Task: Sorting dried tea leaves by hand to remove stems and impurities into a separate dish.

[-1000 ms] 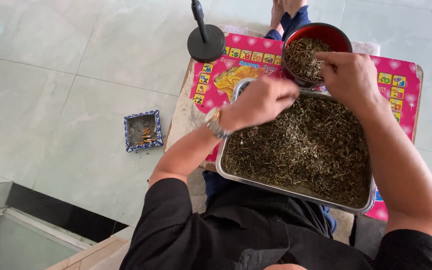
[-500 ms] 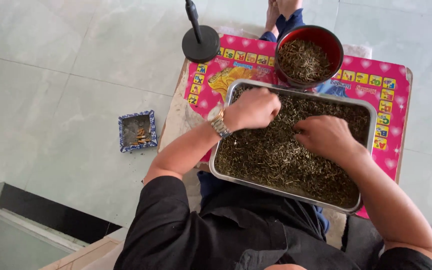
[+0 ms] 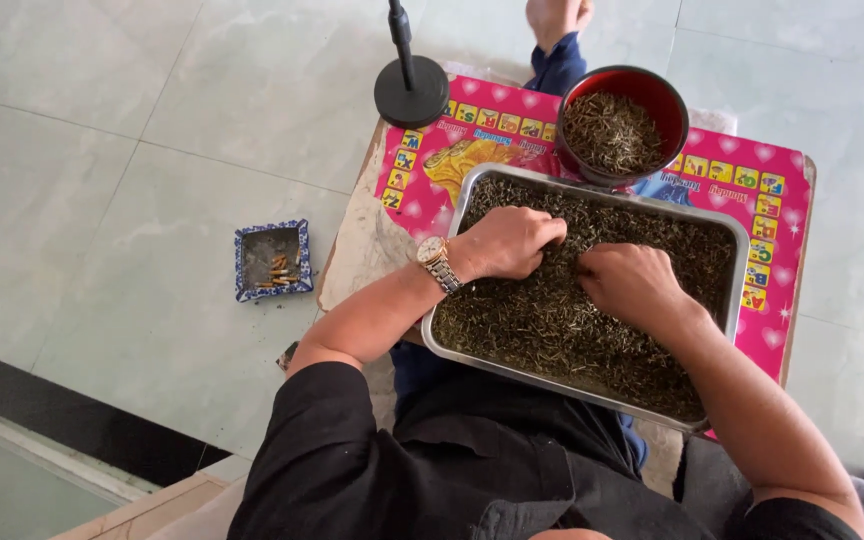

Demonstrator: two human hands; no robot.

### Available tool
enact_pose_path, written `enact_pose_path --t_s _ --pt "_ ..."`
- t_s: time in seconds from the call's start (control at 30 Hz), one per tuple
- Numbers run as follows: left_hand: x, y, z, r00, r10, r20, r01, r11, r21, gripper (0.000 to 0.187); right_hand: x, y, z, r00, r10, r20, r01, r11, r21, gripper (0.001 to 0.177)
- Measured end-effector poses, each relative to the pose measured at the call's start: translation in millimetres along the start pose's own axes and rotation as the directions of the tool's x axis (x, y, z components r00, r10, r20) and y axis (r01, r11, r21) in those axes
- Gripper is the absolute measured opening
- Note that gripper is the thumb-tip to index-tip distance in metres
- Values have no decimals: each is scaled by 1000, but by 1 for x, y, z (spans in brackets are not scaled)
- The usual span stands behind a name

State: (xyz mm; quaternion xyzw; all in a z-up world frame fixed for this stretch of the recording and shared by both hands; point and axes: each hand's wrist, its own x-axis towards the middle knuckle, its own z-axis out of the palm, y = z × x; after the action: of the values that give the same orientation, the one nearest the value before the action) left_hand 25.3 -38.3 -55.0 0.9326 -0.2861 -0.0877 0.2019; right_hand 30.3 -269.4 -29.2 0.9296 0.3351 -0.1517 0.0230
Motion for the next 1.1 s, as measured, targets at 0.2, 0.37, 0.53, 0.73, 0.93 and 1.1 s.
enact_pose_path --t_s 0.2,0.37,0.53,0.73,0.93,1.1 --pt "5 -16 17 982 92 -163 -100 994 -43 24 0 8 10 999 22 -45 -18 996 91 18" --pt "-4 1 0 962 79 -262 -126 978 -167 19 -7 -1 -7 1000 25 -12 -23 981 191 22" --pt "-4 1 2 937 62 -343 -114 985 -133 21 -3 6 7 997 -18 -80 32 984 177 17" --pt "-8 18 -25 942 81 -326 -110 991 -72 16 -8 6 3 989 -56 -140 83 978 191 15" --pt "-2 33 -52 967 121 -222 -127 992 -12 12 -23 -9 -31 999 -15 -30 21 973 229 24" --pt "7 49 -72 994 50 -100 -71 973 -219 15 -13 -3 -12 995 -82 -65 94 970 226 25"
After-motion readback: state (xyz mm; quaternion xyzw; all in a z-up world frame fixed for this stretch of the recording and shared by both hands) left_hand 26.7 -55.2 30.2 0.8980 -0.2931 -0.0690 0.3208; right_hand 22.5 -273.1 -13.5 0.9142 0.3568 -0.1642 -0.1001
